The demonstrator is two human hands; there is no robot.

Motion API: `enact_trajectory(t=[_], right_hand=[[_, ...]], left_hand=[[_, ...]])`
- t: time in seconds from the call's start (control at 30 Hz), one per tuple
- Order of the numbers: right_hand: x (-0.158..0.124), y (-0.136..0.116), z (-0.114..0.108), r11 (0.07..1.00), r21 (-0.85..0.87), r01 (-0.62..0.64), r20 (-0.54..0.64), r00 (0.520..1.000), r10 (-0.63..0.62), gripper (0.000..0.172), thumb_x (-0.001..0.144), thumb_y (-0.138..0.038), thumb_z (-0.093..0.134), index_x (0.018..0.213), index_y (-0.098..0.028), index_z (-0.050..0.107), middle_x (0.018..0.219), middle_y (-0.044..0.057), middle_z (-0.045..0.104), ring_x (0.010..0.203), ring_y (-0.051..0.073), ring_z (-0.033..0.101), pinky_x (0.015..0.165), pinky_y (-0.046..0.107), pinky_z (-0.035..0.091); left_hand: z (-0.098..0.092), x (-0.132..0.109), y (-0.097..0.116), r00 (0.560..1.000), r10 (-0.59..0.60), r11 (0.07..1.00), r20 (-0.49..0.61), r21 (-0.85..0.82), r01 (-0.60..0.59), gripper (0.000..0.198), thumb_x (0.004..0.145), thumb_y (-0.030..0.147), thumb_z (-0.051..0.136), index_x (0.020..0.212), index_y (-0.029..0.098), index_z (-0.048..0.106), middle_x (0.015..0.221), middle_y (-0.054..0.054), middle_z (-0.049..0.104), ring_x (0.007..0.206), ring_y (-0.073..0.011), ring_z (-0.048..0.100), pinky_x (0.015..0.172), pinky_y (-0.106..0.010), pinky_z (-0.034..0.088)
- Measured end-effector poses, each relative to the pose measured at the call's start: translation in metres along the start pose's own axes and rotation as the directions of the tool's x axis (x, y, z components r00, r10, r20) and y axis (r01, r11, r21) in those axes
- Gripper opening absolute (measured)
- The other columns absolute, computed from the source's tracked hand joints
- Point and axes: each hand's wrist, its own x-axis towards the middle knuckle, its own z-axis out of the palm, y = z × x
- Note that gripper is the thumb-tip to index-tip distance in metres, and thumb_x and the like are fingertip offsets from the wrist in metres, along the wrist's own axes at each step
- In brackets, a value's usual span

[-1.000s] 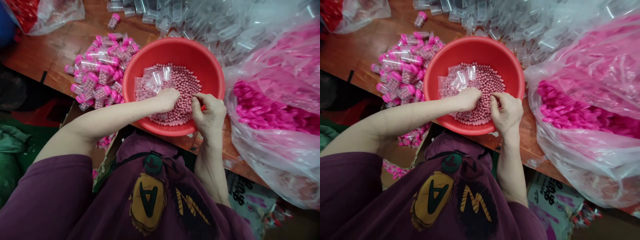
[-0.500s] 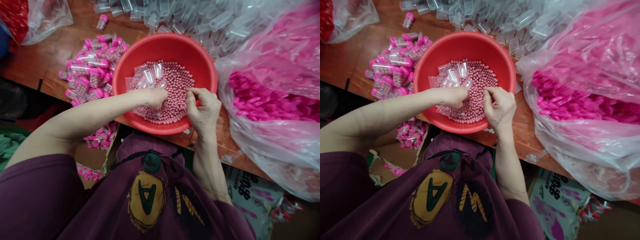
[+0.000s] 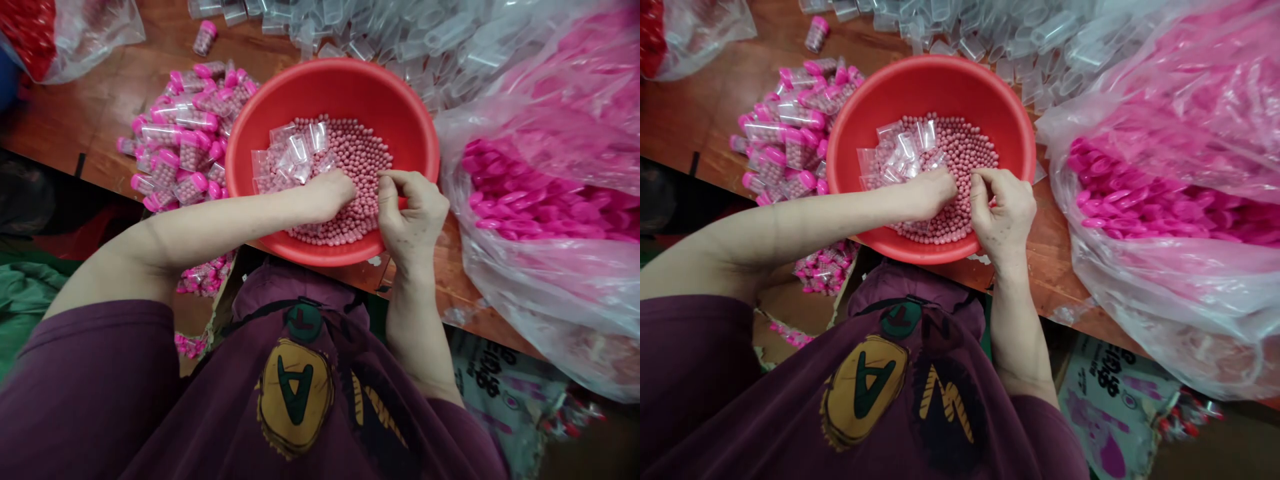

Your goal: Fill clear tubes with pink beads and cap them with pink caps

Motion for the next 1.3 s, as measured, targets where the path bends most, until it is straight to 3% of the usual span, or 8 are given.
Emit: enact_trajectory(t=[0.17, 0.3, 0.47, 0.63, 0.8, 0.97, 1.17, 1.3], right_hand=[[-0.007, 0.009, 0.008, 0.988, 0.147, -0.051, -0.16, 0.984, 0.075, 0.042, 0.121, -0.058, 0.049, 0.123, -0.027, 0.077, 0.106, 0.007, 0.08, 0.094, 0.026, 0.078, 0.089, 0.048, 0.06], [-0.02, 0.031, 0.004, 0.964, 0.193, -0.181, -0.413, 0.876, 0.247, 0.048, 0.122, -0.061, 0.036, 0.13, -0.028, 0.07, 0.102, 0.01, 0.078, 0.081, 0.023, 0.073, 0.075, 0.044, 0.062], [-0.031, 0.049, -0.017, 0.916, 0.362, -0.171, -0.492, 0.8, 0.344, 0.026, 0.114, -0.051, 0.062, 0.112, -0.029, 0.075, 0.089, 0.002, 0.074, 0.065, 0.018, 0.064, 0.065, 0.039, 0.055], [-0.02, 0.022, -0.03, 0.953, 0.297, -0.066, -0.405, 0.895, 0.189, 0.022, 0.114, -0.047, 0.065, 0.116, -0.03, 0.079, 0.09, 0.0, 0.076, 0.068, 0.018, 0.069, 0.066, 0.037, 0.057], [-0.004, -0.01, -0.024, 0.971, 0.239, -0.016, -0.11, 0.993, 0.044, 0.023, 0.115, -0.038, 0.062, 0.122, -0.028, 0.081, 0.109, 0.006, 0.082, 0.084, 0.02, 0.077, 0.082, 0.042, 0.065], [-0.003, -0.023, -0.013, 0.986, 0.163, 0.022, 0.033, 0.999, -0.028, 0.026, 0.115, -0.034, 0.055, 0.121, -0.029, 0.08, 0.122, 0.012, 0.081, 0.108, 0.028, 0.08, 0.098, 0.051, 0.067], [-0.009, -0.004, -0.017, 0.974, 0.203, -0.101, -0.212, 0.967, 0.144, 0.022, 0.11, -0.034, 0.06, 0.119, -0.028, 0.079, 0.106, 0.008, 0.079, 0.081, 0.023, 0.074, 0.083, 0.046, 0.061], [-0.013, 0.016, -0.029, 0.965, 0.162, -0.207, -0.272, 0.931, 0.245, 0.024, 0.104, -0.034, 0.06, 0.118, -0.025, 0.077, 0.099, 0.006, 0.08, 0.074, 0.02, 0.073, 0.077, 0.042, 0.061]], left_hand=[[0.02, 0.022, 0.013, 1.0, -0.009, 0.982, -0.006, -0.188, 0.008, 0.03, 0.091, 0.004, 0.055, 0.094, 0.014, 0.083, 0.098, -0.014, 0.081, 0.096, -0.0291, 0.073, 0.089, -0.042, 0.056], [0.007, 0.02, 0.004, 0.995, -0.098, 0.887, -0.032, -0.456, 0.072, 0.03, 0.07, 0.002, 0.078, 0.097, 0.013, 0.081, 0.087, -0.002, 0.075, 0.089, -0.0227, 0.069, 0.09, -0.038, 0.056], [-0.016, -0.013, -0.001, 0.99, -0.142, 0.381, -0.018, -0.924, 0.038, 0.035, 0.072, -0.001, 0.085, 0.104, 0.011, 0.082, 0.099, -0.003, 0.079, 0.093, -0.0139, 0.068, 0.103, -0.035, 0.056], [-0.02, -0.046, 0.013, 0.988, -0.11, -0.08, 0.104, -0.992, 0.096, 0.012, 0.097, 0.011, 0.08, 0.108, 0.013, 0.084, 0.108, -0.009, 0.083, 0.095, -0.0157, 0.077, 0.097, -0.034, 0.062], [-0.006, -0.061, 0.026, 0.985, -0.135, -0.348, 0.109, -0.936, 0.055, 0.018, 0.101, 0.008, 0.069, 0.114, 0.014, 0.081, 0.105, -0.011, 0.086, 0.095, -0.0194, 0.082, 0.101, -0.037, 0.066], [-0.001, -0.067, 0.03, 0.982, -0.168, -0.454, 0.092, -0.891, 0.006, 0.037, 0.089, 0.001, 0.061, 0.119, 0.014, 0.077, 0.111, -0.011, 0.086, 0.097, -0.0215, 0.084, 0.108, -0.04, 0.065], [-0.005, -0.074, 0.033, 0.977, -0.176, -0.432, 0.12, -0.901, 0.033, 0.035, 0.082, 0.003, 0.06, 0.113, 0.014, 0.072, 0.097, -0.01, 0.082, 0.085, -0.0218, 0.081, 0.078, -0.032, 0.063], [-0.003, -0.074, 0.036, 0.915, -0.398, -0.365, 0.066, -0.927, -0.092, 0.036, 0.082, 0.001, 0.059, 0.112, 0.013, 0.074, 0.098, -0.007, 0.08, 0.083, -0.0144, 0.073, 0.075, -0.026, 0.056]])
